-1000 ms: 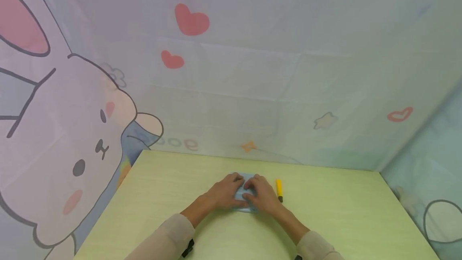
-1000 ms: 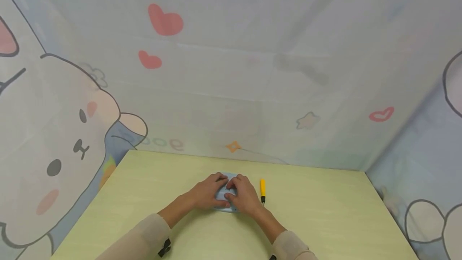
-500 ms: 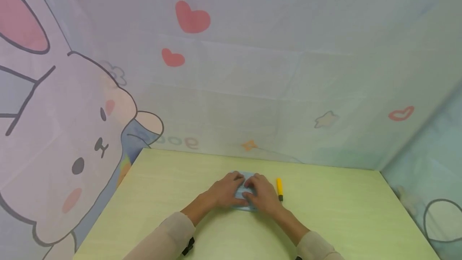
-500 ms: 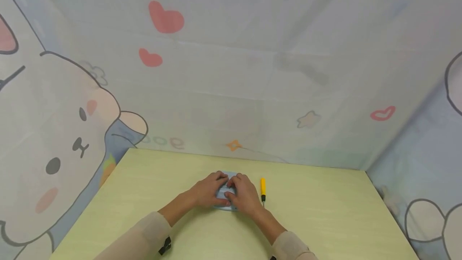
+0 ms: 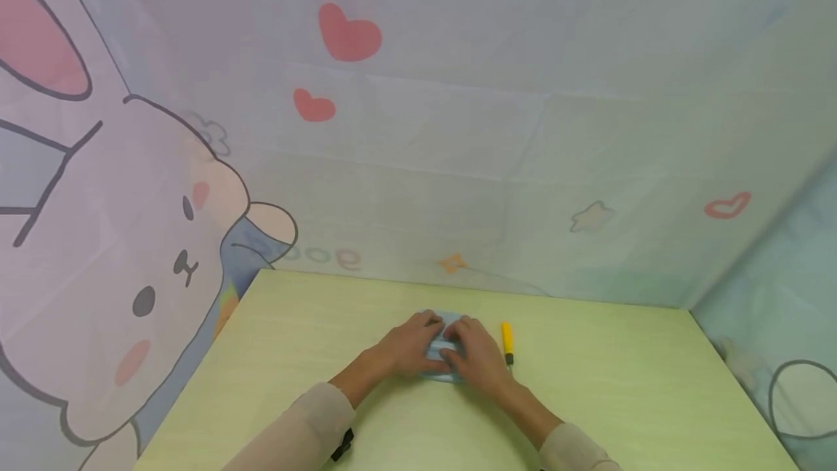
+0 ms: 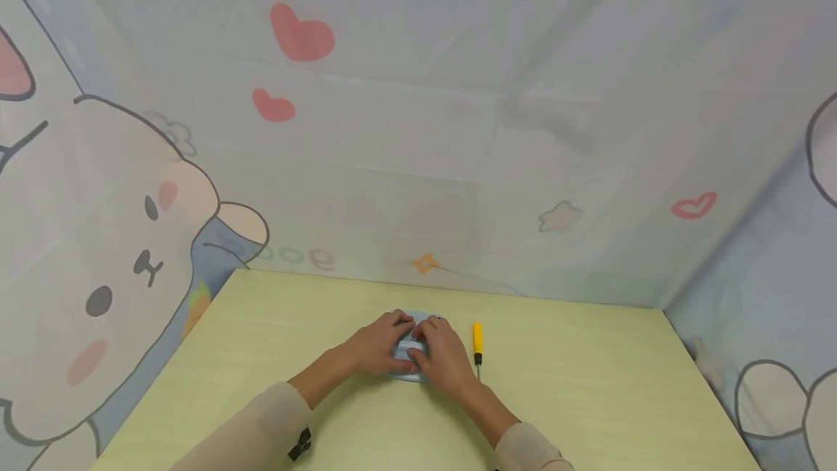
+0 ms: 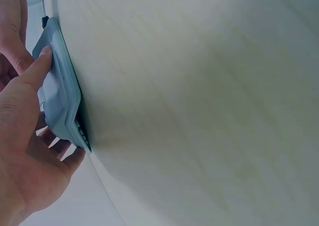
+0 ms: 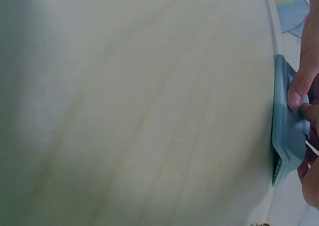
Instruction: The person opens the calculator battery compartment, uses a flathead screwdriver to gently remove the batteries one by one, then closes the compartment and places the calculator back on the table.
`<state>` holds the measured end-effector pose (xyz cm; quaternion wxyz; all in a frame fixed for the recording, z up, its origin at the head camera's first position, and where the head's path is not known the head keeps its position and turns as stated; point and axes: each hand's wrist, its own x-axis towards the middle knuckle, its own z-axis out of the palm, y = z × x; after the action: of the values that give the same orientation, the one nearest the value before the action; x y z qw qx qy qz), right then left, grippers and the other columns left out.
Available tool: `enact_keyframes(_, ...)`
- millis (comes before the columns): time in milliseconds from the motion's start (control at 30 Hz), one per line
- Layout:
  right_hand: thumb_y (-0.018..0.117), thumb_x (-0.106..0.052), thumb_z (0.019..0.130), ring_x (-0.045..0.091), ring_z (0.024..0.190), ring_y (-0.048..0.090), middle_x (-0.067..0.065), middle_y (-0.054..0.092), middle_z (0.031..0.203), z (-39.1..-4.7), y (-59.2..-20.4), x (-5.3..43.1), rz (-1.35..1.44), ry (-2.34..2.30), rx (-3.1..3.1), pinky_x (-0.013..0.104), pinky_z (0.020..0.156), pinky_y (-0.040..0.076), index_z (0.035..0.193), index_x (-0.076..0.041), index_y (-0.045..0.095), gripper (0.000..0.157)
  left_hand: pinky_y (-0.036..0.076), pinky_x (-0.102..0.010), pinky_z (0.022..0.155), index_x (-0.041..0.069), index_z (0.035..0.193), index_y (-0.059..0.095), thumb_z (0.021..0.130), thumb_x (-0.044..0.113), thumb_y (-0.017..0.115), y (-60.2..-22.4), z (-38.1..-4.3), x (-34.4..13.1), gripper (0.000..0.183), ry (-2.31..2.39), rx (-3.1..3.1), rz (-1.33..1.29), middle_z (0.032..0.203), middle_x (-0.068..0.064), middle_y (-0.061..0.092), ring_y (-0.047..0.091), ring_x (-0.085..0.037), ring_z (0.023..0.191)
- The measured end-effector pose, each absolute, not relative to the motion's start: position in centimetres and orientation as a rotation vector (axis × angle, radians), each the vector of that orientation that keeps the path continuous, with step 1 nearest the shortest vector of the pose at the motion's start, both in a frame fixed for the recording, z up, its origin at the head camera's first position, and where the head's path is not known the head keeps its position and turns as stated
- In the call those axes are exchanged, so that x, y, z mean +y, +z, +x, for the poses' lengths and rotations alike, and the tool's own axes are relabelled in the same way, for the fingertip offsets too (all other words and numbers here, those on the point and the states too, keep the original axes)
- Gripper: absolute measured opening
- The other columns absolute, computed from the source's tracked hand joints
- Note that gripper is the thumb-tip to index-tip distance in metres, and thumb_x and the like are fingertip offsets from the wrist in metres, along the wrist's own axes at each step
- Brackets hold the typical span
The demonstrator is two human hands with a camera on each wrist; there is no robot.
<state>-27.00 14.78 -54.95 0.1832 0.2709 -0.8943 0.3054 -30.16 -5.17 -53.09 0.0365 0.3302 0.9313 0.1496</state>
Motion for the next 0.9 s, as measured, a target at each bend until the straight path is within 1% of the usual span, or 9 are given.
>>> enact_keyframes(200,0.085,-0.01,0.091,0.022,0.104,0.058,0.004,0.065,0.106,-26.96,-54.91,14.79,0.772,0.87,-2.542,0.042,0.094,0.052,0.107,-0.004,0.068,0.025,0.057,-0.038,0.087,0.008,0.152,0.056,0.093,0.061,0.075,-53.1,-30.09,-5.19,0.081,0.465,2.859,1.019,0.151,-0.004,0.049,0.052,-0.02,0.131)
enact_keyframes(433,0.085,-0.01,0.091,0.022,0.106,0.06,0.005,0.066,0.11,-26.89,-54.73,14.73,0.769,0.845,-2.553,0.042,0.095,0.053,0.114,-0.004,0.068,0.03,0.057,-0.04,0.088,0.013,0.151,0.057,0.094,0.062,0.074,-53.15,-30.1,-5.23,0.077,0.472,2.858,1.002,0.151,-0.003,0.048,0.051,-0.02,0.132)
enact_keyframes(600,0.084,-0.011,0.092,0.021,0.104,0.058,0.004,0.064,0.109,-26.82,-54.82,14.8,0.773,0.833,-2.564,0.041,0.091,0.053,0.115,-0.005,0.073,0.026,0.057,-0.041,0.092,0.014,0.153,0.056,0.094,0.062,0.073,-53.24,-30.04,-5.21,0.078,0.468,2.853,0.988,0.153,-0.002,0.048,0.05,-0.021,0.136)
enact_keyframes(733,0.082,-0.011,0.094,0.019,0.101,0.055,0.002,0.062,0.105,-26.81,-54.87,14.86,0.784,0.842,-2.567,0.04,0.087,0.051,0.115,-0.008,0.078,0.022,0.056,-0.043,0.097,0.011,0.155,0.054,0.095,0.064,0.072,-53.29,-30.06,-5.19,0.082,0.475,2.846,0.973,0.156,-0.003,0.046,0.049,-0.022,0.139)
enact_keyframes(900,0.082,-0.012,0.095,0.017,0.101,0.055,-0.002,0.06,0.103,-27.04,-54.96,14.87,0.791,0.817,-2.57,0.038,0.088,0.051,0.113,-0.009,0.08,0.019,0.055,-0.043,0.099,0.008,0.156,0.053,0.095,0.064,0.072,-53.19,-30.0,-5.24,0.085,0.49,2.848,0.977,0.157,-0.005,0.045,0.049,-0.023,0.141)
